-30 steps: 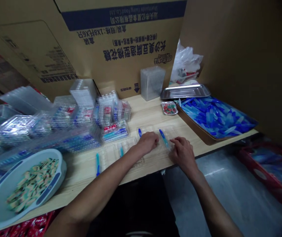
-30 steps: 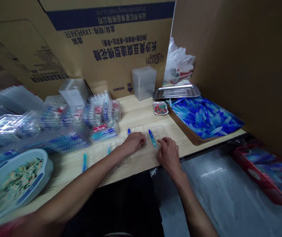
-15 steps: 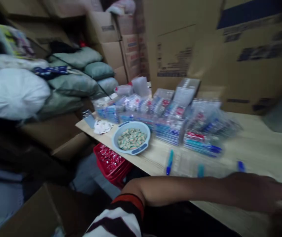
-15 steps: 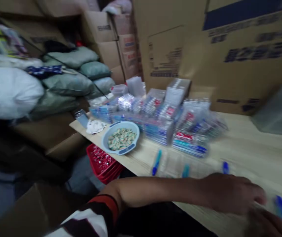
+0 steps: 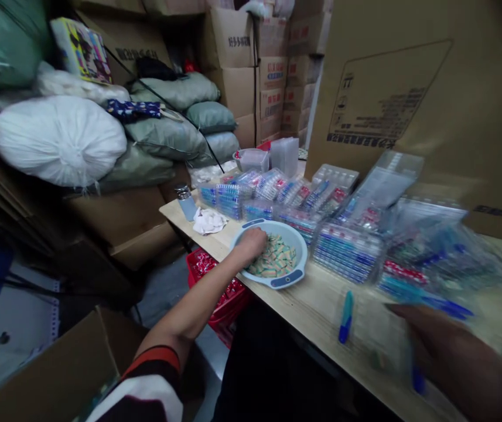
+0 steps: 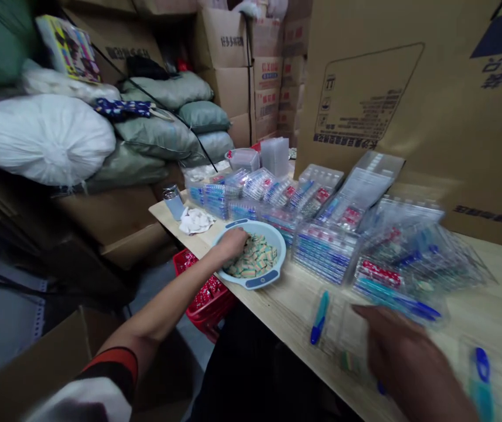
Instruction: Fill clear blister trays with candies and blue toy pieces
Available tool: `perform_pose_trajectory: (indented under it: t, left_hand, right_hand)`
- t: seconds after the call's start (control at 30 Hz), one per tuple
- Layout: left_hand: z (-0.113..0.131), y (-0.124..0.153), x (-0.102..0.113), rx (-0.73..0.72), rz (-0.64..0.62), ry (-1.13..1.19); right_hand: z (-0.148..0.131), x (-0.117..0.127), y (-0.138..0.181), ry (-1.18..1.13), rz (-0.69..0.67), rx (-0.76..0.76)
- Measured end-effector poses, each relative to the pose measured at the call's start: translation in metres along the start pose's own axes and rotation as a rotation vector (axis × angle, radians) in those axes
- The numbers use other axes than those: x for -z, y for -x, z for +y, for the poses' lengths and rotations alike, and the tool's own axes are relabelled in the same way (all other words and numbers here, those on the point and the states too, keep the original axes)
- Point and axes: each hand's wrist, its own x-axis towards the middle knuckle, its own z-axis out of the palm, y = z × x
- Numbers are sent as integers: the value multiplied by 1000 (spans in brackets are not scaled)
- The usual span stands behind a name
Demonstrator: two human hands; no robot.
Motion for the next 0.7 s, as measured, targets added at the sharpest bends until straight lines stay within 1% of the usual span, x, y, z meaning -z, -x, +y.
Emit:
perform_pose_trajectory:
  t: [0.03, 0.07, 0.1, 0.17, 0.23, 0.3, 0.33, 0.4, 0.43, 0.5, 0.53, 0.6, 0.7]
  left_hand:
    - [-4, -2, -5, -3, 11, 21]
    - [-7, -3, -9, -7, 22, 47]
    - [-10, -4, -11, -11, 32, 77]
    - [-14, -5, -10, -12, 57, 146]
    - [-18, -3, -5, -7, 92, 225]
    - [-20, 1, -3, -11, 117, 310]
    - [-20, 3, -3, -10, 111, 413]
    - [-20, 9, -6, 25, 53, 763]
    - [-20, 11, -9, 58, 19, 975]
    - [-19, 15, -15, 128, -30, 1332]
    - [-19, 16, -17, 149, -35, 1424]
    - [-18, 17, -21, 160, -23, 1503]
    - [-19, 17, -23, 172, 19, 1486]
  right_hand:
    - [-16, -9, -16, 20, -102, 108]
    - [-34, -21, -33, 32, -172, 188]
    - [-52, -33, -50, 38, -209, 232]
    - [-82, -61, -83, 17, -271, 258]
    - [-99, -90, -112, -50, -300, 192]
    - [-105, -117, -136, -168, -313, 22]
    - [-106, -131, -146, -246, -313, -88]
    - [-106, -155, -161, -395, -293, -278]
    - [-106, -166, -165, -448, -281, -336]
    - [-108, -185, -170, -497, -261, -381]
    - [-109, -192, -170, -499, -257, -385]
    - [-111, -202, -168, -497, -255, -389]
    - [-111, -207, -164, -505, -262, -386]
